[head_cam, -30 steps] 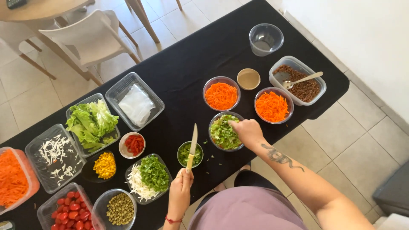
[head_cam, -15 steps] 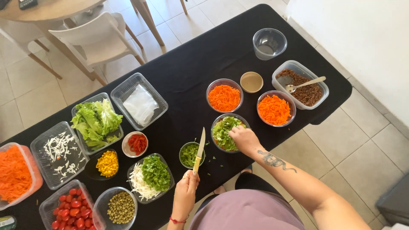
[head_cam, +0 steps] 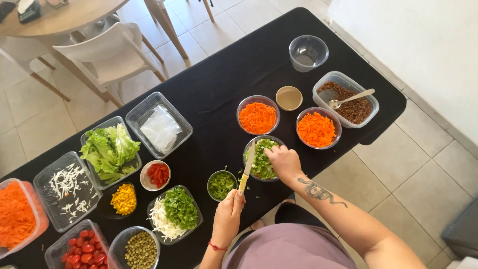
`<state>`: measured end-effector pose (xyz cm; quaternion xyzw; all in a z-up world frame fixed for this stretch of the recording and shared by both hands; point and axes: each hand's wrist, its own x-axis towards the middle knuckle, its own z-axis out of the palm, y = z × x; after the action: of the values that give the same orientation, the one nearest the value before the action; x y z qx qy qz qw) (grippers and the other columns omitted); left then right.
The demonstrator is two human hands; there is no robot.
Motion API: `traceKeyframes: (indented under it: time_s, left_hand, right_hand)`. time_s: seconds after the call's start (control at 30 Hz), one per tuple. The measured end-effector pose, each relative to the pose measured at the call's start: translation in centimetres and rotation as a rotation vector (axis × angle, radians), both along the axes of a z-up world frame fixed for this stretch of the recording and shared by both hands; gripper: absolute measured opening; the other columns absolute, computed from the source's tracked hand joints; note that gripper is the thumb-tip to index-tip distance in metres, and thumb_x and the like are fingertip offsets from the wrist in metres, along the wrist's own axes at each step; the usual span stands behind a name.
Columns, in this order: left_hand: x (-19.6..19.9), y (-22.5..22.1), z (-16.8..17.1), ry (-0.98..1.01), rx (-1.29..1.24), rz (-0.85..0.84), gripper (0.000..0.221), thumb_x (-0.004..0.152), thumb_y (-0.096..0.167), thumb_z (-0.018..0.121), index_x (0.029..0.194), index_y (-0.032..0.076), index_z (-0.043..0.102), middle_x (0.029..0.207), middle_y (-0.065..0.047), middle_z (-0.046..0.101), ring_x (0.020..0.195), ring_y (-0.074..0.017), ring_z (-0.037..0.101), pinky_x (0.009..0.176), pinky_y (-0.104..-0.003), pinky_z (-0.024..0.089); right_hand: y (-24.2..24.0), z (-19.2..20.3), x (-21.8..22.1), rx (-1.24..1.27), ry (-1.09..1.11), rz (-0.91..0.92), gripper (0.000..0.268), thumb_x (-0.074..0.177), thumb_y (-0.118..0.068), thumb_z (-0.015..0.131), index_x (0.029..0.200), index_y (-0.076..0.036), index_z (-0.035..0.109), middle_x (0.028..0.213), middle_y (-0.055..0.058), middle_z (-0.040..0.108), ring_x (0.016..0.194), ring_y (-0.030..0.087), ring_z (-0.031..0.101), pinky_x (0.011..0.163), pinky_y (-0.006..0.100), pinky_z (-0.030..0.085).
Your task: The person is portioning lettuce by tearing it into smaller pieces and placing it into a bowl, then adding cucumber slices.
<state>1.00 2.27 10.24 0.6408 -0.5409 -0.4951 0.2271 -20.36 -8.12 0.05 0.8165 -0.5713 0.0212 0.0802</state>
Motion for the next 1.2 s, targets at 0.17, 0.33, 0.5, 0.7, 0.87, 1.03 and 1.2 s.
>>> traceKeyframes:
  time_s: [0.17,0.33,0.5,0.7,0.87,1.03,1.2]
  left_hand:
    - [0.3,0.5,-0.6,0.031,0.026,0.024,0.04,0.095,0.039,0.034,0.07,0.014,0.052,0.06,0.001,0.051,0.057,-0.0126,0.05,0.058,-0.028,0.037]
    - [0.6,0.6,-0.9,0.06,-0.01,0.048,0.039,0.096,0.036,0.034,0.069,0.013,0.051,0.06,0.0,0.049,0.055,-0.0131,0.047,0.057,-0.029,0.036]
    - [0.0,-0.6,-0.1,0.167,-0.073,0.054,0.039,0.097,0.034,0.032,0.07,0.012,0.051,0.061,0.0,0.048,0.056,-0.0132,0.047,0.058,-0.029,0.038]
    - [-2.0,-1.5,-1.6,0.296,-0.155,0.098,0.039,0.098,0.034,0.031,0.068,0.013,0.045,0.061,0.0,0.045,0.053,-0.0133,0.041,0.056,-0.031,0.037]
    - [0.5,-1.1,-0.6,-0.05,0.149,-0.058,0.036,0.091,0.042,0.038,0.098,0.019,0.064,0.087,0.002,0.063,0.079,-0.0161,0.056,0.073,-0.033,0.044]
    - [3.6,2.3,-4.2,-0.315,0.249,-0.082,0.033,0.086,0.044,0.044,0.096,0.022,0.067,0.102,0.001,0.064,0.099,-0.0195,0.059,0.077,-0.04,0.045]
    - [4.9,4.8,-3.7,-0.284,0.335,0.014,0.033,0.085,0.046,0.046,0.096,0.022,0.066,0.102,0.002,0.065,0.094,-0.0178,0.061,0.076,-0.037,0.046]
  right_hand:
    - [0.2,0.4,0.2,0.005,-0.108,0.022,0.015,0.075,-0.007,0.062,0.086,-0.014,0.054,0.079,0.005,0.06,0.064,0.024,0.06,0.048,0.035,0.044]
    - [1.0,1.8,0.1,0.049,-0.215,0.044,0.041,0.078,-0.001,0.057,0.117,-0.012,0.061,0.12,0.01,0.062,0.1,0.029,0.064,0.062,0.036,0.056]
    - [2.1,7.4,2.2,0.322,-0.822,-0.164,0.017,0.084,-0.019,0.058,0.093,-0.012,0.07,0.096,0.004,0.07,0.09,0.023,0.063,0.081,0.037,0.046]
    - [3.5,8.9,5.5,1.048,-1.371,-0.483,0.026,0.077,-0.026,0.069,0.096,-0.01,0.073,0.09,-0.001,0.072,0.08,0.006,0.06,0.069,0.022,0.047]
    - [2.2,9.6,6.6,1.01,-1.088,-0.403,0.021,0.078,-0.025,0.067,0.09,-0.009,0.072,0.075,0.001,0.069,0.069,0.008,0.061,0.06,0.024,0.049]
    - [2.0,8.1,10.6,1.119,-0.553,-0.232,0.02,0.08,-0.03,0.063,0.082,-0.012,0.072,0.07,0.0,0.071,0.051,0.009,0.06,0.049,0.024,0.047]
    - [2.0,3.9,13.2,1.085,-0.406,-0.215,0.03,0.079,-0.033,0.066,0.057,-0.012,0.067,0.054,-0.003,0.065,0.046,0.009,0.059,0.053,0.025,0.046]
